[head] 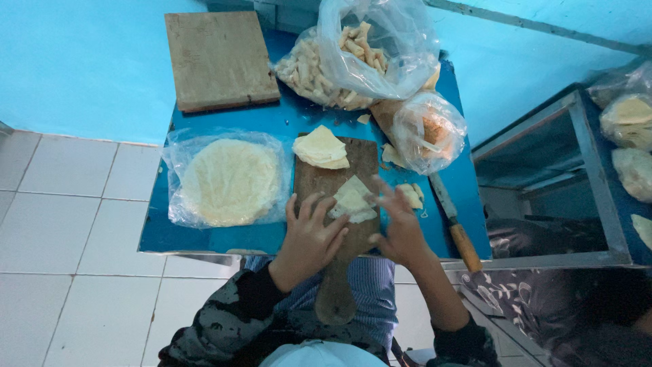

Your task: The person folds thin dough pieces one at a time into triangular shapes on a wooden board, pressing and stacking the folded pieces, and occasionally reaches into a plastic bag to grab more dough pieces. A knife and wrapped dough rounds sit on the blue work table.

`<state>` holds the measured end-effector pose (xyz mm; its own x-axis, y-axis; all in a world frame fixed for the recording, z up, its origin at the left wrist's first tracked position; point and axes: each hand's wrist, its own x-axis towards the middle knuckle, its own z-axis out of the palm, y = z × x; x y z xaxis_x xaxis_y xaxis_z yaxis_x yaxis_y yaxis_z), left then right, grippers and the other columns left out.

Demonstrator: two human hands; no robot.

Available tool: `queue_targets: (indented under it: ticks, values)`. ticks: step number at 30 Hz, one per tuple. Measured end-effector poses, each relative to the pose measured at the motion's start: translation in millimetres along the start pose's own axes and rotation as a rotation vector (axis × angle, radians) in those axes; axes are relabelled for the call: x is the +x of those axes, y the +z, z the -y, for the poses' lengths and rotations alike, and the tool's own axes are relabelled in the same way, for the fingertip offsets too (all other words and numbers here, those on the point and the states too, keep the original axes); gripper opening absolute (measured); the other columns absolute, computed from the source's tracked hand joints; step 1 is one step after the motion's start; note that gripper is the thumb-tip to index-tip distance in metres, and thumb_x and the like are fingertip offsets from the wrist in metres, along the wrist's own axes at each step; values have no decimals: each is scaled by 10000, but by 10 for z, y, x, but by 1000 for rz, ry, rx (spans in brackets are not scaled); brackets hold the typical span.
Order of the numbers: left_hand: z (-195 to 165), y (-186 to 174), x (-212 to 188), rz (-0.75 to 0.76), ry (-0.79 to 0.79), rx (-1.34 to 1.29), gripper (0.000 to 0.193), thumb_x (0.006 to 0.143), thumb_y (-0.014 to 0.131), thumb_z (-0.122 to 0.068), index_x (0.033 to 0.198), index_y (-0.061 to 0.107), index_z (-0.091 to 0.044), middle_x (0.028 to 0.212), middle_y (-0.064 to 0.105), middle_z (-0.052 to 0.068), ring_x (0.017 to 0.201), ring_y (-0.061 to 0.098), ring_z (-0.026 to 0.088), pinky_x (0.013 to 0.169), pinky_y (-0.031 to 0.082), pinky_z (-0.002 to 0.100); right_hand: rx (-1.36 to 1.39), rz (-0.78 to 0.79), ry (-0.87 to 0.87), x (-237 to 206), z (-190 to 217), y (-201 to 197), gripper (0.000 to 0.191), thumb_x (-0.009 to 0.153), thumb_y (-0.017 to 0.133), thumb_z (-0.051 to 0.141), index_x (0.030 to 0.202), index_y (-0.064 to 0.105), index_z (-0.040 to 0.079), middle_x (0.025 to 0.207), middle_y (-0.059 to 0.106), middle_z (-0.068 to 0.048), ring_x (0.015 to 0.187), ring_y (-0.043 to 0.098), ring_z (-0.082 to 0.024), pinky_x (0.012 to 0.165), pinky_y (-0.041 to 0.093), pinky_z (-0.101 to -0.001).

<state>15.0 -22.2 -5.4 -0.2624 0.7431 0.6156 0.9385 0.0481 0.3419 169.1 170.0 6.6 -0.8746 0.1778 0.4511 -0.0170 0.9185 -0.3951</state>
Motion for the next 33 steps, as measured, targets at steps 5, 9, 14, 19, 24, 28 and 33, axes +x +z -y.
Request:
queue_targets:
  ticks: [5,9,14,19,24,28,33]
  values:
    - [8,-69,59,7,-32,-89,378,902,718,-287,1232,682,-105,1312,548,144,1321,485,349,1122,249,703,966,-388,290,-23,45,53,724,1030,460,657,1513,184,192,1651,288,-312,1358,542,-536,1238,359,-605]
    - [94,-212,194,12,-19,-137,388,877,743,-297,1206,682,-102,1286,559,134,1286,497,355,1098,258,696,1639,-464,343,-108,122,-41,802,1028,433,683,1616,266,164,1676,257,-328,1461,394,-522,1214,293,-527]
    - [324,-340,480,-18,3,-21,336,876,741,-259,1172,696,-106,1250,587,112,1238,520,337,1069,308,660,1824,-491,467,-125,196,-92,869,993,398,716,1632,253,145,1688,247,-315,1484,363,-477,1252,238,-528]
    - [708,-284,835,-13,-60,40,273,886,739,-190,1156,721,-158,1237,606,59,1230,530,306,1075,312,666,1492,-431,243,-153,284,98,911,977,410,741,1655,156,187,1686,229,-306,1448,420,-534,1286,153,-549]
    - [966,-126,960,50,-17,48,264,811,769,-214,1061,726,-142,1188,633,44,1201,541,313,1030,269,742,1172,-422,206,-237,231,164,918,994,410,764,1638,97,190,1697,239,-288,1413,500,-527,1325,93,-564]
    - [1071,-25,941,61,24,86,153,846,751,-178,998,743,-169,1094,663,5,1162,570,285,1050,243,775,1157,-416,229,-304,196,185,932,984,419,768,1639,119,178,1697,252,-273,1433,502,-493,1322,91,-571]
    - [1141,59,1002,34,34,107,28,897,739,-172,921,730,-162,982,649,-13,1114,591,265,1102,240,760,1047,-394,225,-261,225,202,891,1014,424,726,1648,129,175,1673,292,-275,1404,541,-479,1317,128,-583]
